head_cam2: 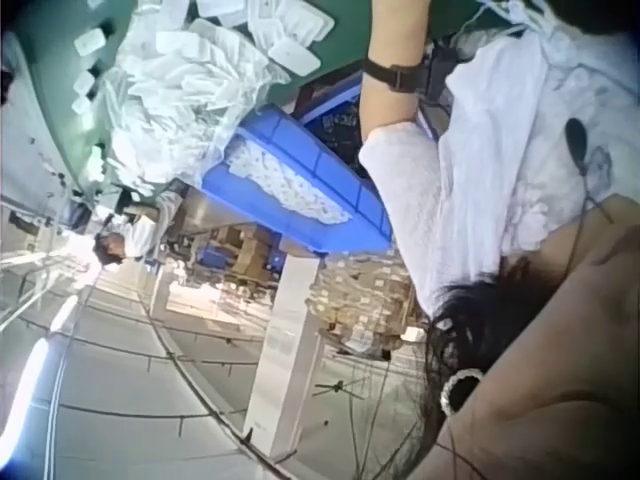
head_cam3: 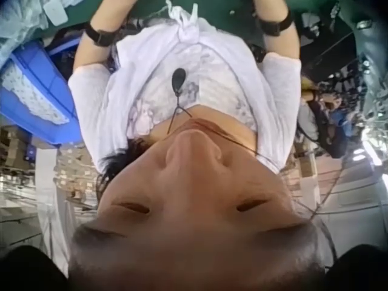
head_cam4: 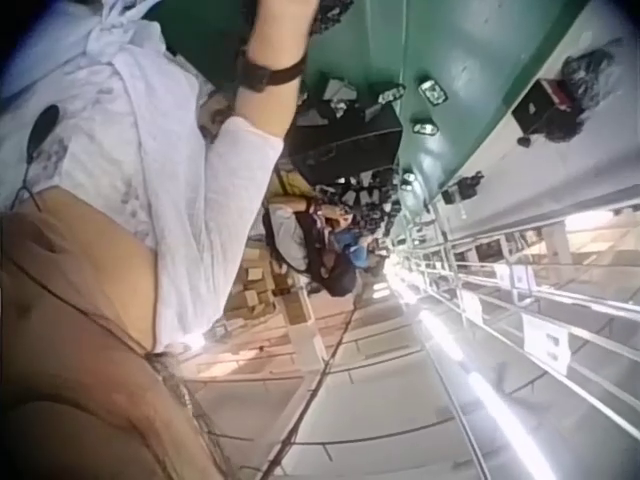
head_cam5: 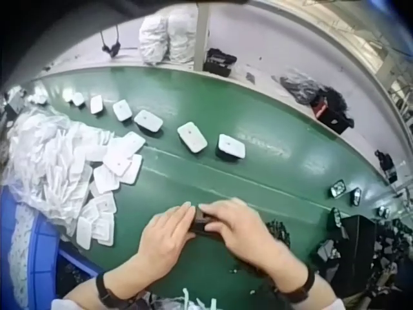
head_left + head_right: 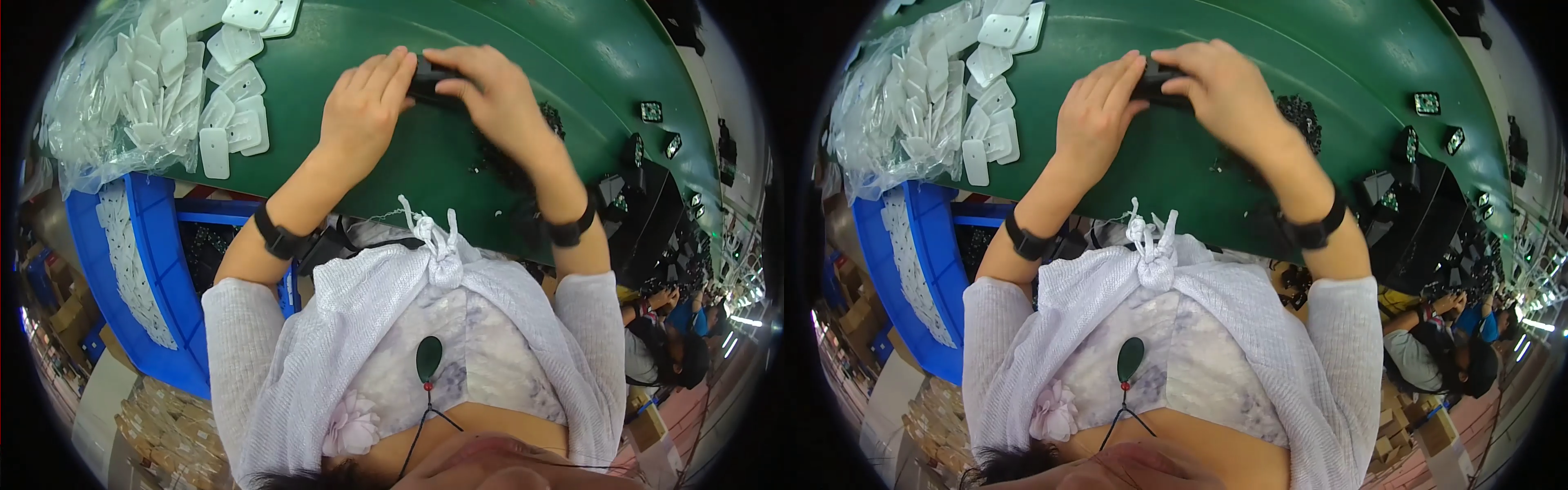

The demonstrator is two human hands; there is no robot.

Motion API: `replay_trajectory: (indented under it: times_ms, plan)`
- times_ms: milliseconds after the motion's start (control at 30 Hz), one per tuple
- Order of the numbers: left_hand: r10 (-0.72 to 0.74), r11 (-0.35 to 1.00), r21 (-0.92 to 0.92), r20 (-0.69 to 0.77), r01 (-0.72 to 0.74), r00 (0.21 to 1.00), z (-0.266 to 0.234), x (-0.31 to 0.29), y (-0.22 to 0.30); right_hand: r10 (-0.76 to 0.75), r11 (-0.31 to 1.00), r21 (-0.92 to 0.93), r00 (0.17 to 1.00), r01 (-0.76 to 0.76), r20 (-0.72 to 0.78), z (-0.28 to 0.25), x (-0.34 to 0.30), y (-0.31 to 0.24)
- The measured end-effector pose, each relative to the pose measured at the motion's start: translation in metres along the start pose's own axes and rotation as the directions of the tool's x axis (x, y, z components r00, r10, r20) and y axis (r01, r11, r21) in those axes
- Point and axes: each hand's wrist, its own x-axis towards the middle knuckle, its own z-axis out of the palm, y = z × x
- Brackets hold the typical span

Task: Manually assemble electronic devices by inserting green circuit boards into white plastic housings and organizing them in bins.

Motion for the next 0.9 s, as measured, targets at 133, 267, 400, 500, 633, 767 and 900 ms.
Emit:
replay_trajectory:
  times_ms: [133, 267, 400, 500, 633, 767, 900]
  plan:
    - [-0.122, 0.981, -0.151, 0.002, 0.121, 0.993, -0.008, 0.017, -0.004, 0.383, 0.573, 0.717, 0.903, -0.396, 0.192, -0.016, 0.010, 0.000]
    - [-0.511, 0.260, -0.761, 0.414, 0.594, 0.753, -0.016, 0.010, 0.016, 0.355, 0.504, 0.815, 0.929, -0.284, 0.104, -0.008, -0.007, -0.023]
    - [-0.506, 0.178, -0.794, 0.434, 0.582, 0.746, -0.014, 0.010, 0.030, 0.409, 0.537, 0.804, 0.912, -0.255, 0.016, -0.003, -0.005, -0.022]
    - [-0.441, 0.105, -0.836, 0.446, 0.538, 0.779, -0.009, 0.012, 0.033, 0.358, 0.653, 0.729, 0.932, -0.203, -0.061, -0.016, -0.006, -0.018]
    - [-0.464, 0.714, -0.606, -0.035, 0.350, 0.885, -0.027, 0.020, -0.005, 0.345, 0.806, 0.551, 0.928, -0.214, -0.144, -0.046, 0.006, 0.019]
    - [-0.192, 0.952, 0.156, -0.363, 0.263, 0.912, -0.048, 0.029, -0.085, 0.367, 0.918, 0.235, 0.911, -0.321, -0.189, -0.077, 0.014, 0.076]
    - [-0.171, 0.814, 0.492, -0.305, 0.309, 0.937, -0.053, 0.026, -0.132, 0.343, 0.909, 0.297, 0.930, -0.293, -0.131, -0.081, 0.038, 0.125]
